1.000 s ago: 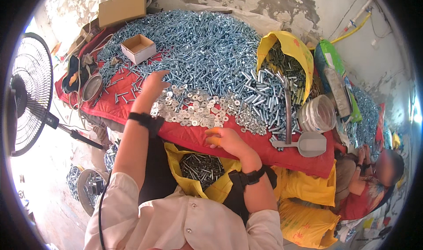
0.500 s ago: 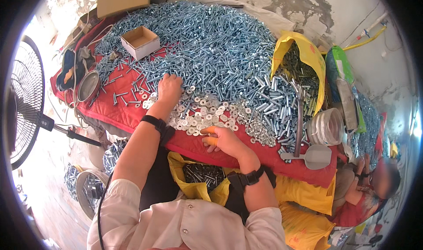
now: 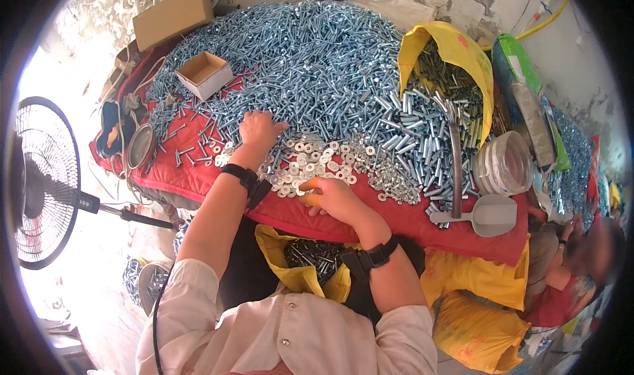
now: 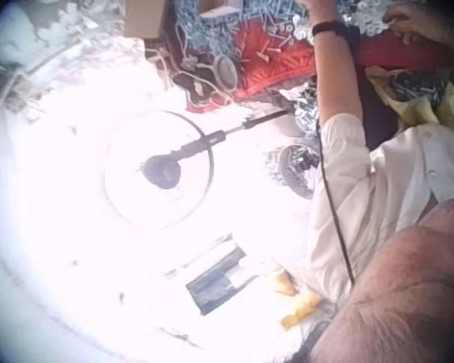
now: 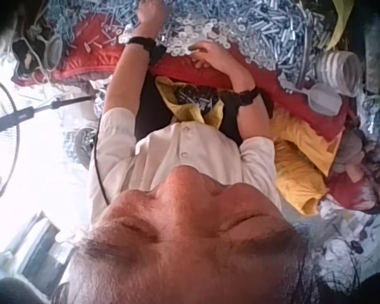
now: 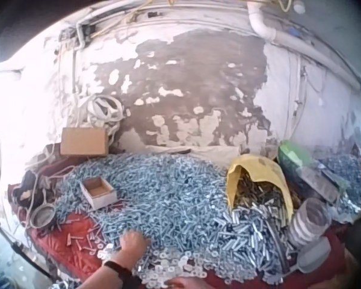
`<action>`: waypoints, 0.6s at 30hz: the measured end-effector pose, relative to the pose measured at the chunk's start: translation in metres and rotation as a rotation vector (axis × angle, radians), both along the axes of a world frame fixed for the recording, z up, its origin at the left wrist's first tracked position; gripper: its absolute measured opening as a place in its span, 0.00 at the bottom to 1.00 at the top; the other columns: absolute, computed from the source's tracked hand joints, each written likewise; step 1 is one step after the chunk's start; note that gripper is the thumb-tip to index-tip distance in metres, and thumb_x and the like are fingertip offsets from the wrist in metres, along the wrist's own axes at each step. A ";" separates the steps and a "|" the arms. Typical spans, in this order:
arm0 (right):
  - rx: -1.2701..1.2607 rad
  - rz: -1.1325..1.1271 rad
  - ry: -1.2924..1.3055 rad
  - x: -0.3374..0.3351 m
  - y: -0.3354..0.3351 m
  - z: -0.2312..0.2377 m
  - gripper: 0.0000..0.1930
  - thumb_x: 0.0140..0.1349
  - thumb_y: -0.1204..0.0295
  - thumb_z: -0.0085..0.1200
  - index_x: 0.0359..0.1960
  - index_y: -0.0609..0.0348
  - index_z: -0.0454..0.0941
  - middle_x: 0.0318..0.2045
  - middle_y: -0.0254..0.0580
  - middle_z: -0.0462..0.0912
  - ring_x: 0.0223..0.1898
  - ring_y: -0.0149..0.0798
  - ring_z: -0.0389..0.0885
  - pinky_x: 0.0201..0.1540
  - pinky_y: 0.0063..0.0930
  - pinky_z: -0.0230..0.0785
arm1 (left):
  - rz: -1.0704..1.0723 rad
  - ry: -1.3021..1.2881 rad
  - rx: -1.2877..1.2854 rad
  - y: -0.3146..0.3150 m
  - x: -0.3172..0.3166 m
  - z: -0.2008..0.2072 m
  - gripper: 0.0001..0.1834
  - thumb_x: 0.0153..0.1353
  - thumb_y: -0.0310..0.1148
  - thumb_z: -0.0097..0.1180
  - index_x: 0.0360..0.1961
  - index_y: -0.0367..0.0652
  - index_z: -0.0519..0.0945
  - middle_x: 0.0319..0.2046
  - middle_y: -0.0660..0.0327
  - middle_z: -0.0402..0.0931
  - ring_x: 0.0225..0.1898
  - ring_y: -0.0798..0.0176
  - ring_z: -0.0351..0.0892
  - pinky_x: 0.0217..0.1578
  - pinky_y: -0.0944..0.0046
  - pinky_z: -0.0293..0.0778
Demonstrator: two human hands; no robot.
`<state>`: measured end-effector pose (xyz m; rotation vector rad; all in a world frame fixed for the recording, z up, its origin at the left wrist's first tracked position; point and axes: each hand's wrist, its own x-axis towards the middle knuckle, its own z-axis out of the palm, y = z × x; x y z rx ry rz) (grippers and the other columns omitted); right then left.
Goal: Sorting and assembling screws and washers on a work surface.
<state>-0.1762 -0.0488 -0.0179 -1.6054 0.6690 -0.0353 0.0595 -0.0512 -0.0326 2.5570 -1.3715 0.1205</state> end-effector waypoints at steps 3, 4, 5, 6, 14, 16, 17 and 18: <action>-0.006 -0.005 -0.003 -0.002 0.003 0.000 0.16 0.55 0.68 0.54 0.44 0.64 0.75 0.28 0.41 0.81 0.25 0.29 0.80 0.28 0.21 0.69 | -0.022 0.004 0.061 0.001 -0.001 -0.002 0.21 0.46 0.49 0.61 0.30 0.41 0.80 0.35 0.53 0.76 0.44 0.51 0.71 0.43 0.56 0.69; 0.001 -0.018 -0.015 -0.002 0.002 -0.001 0.16 0.55 0.68 0.54 0.44 0.64 0.75 0.28 0.41 0.81 0.25 0.29 0.80 0.28 0.21 0.69 | -0.035 -0.008 0.069 0.003 0.000 -0.005 0.21 0.46 0.49 0.61 0.30 0.41 0.80 0.35 0.53 0.76 0.44 0.51 0.71 0.43 0.56 0.69; -0.027 0.008 -0.023 -0.001 0.002 -0.001 0.17 0.55 0.68 0.54 0.44 0.65 0.74 0.28 0.42 0.81 0.25 0.30 0.80 0.28 0.22 0.69 | -0.053 -0.020 -0.026 0.006 0.002 -0.009 0.19 0.45 0.47 0.62 0.31 0.42 0.80 0.35 0.54 0.76 0.44 0.51 0.71 0.42 0.57 0.69; -0.054 0.034 -0.032 -0.002 0.001 -0.001 0.18 0.54 0.68 0.55 0.44 0.66 0.74 0.27 0.43 0.81 0.25 0.31 0.80 0.28 0.22 0.69 | -0.073 -0.030 -0.120 0.008 0.003 -0.013 0.18 0.44 0.45 0.63 0.31 0.44 0.80 0.35 0.54 0.76 0.44 0.52 0.71 0.42 0.57 0.70; -0.035 0.020 -0.081 -0.010 -0.005 -0.004 0.18 0.54 0.68 0.54 0.44 0.68 0.73 0.27 0.47 0.81 0.25 0.34 0.81 0.30 0.24 0.71 | 0.158 0.300 -0.163 0.000 0.005 -0.012 0.20 0.43 0.43 0.64 0.35 0.43 0.78 0.34 0.54 0.79 0.39 0.51 0.77 0.39 0.56 0.71; -0.030 0.021 -0.086 -0.011 -0.007 -0.005 0.18 0.54 0.68 0.54 0.44 0.68 0.74 0.27 0.48 0.81 0.25 0.34 0.81 0.30 0.24 0.71 | 0.161 0.304 -0.073 -0.005 0.007 -0.004 0.21 0.43 0.43 0.64 0.37 0.43 0.77 0.35 0.54 0.79 0.40 0.52 0.77 0.39 0.57 0.71; -0.055 0.033 -0.065 -0.009 -0.008 -0.006 0.17 0.54 0.70 0.53 0.44 0.67 0.74 0.28 0.49 0.81 0.25 0.35 0.81 0.30 0.24 0.71 | 0.115 0.256 -0.018 -0.007 0.009 0.000 0.22 0.42 0.44 0.64 0.38 0.42 0.78 0.36 0.54 0.79 0.40 0.52 0.77 0.40 0.57 0.71; -0.080 0.045 -0.043 -0.008 -0.008 -0.006 0.16 0.54 0.72 0.52 0.44 0.67 0.74 0.28 0.50 0.81 0.25 0.35 0.81 0.29 0.25 0.71 | 0.068 0.209 0.035 -0.009 0.011 0.004 0.24 0.41 0.44 0.64 0.38 0.42 0.78 0.36 0.53 0.79 0.41 0.52 0.77 0.41 0.57 0.71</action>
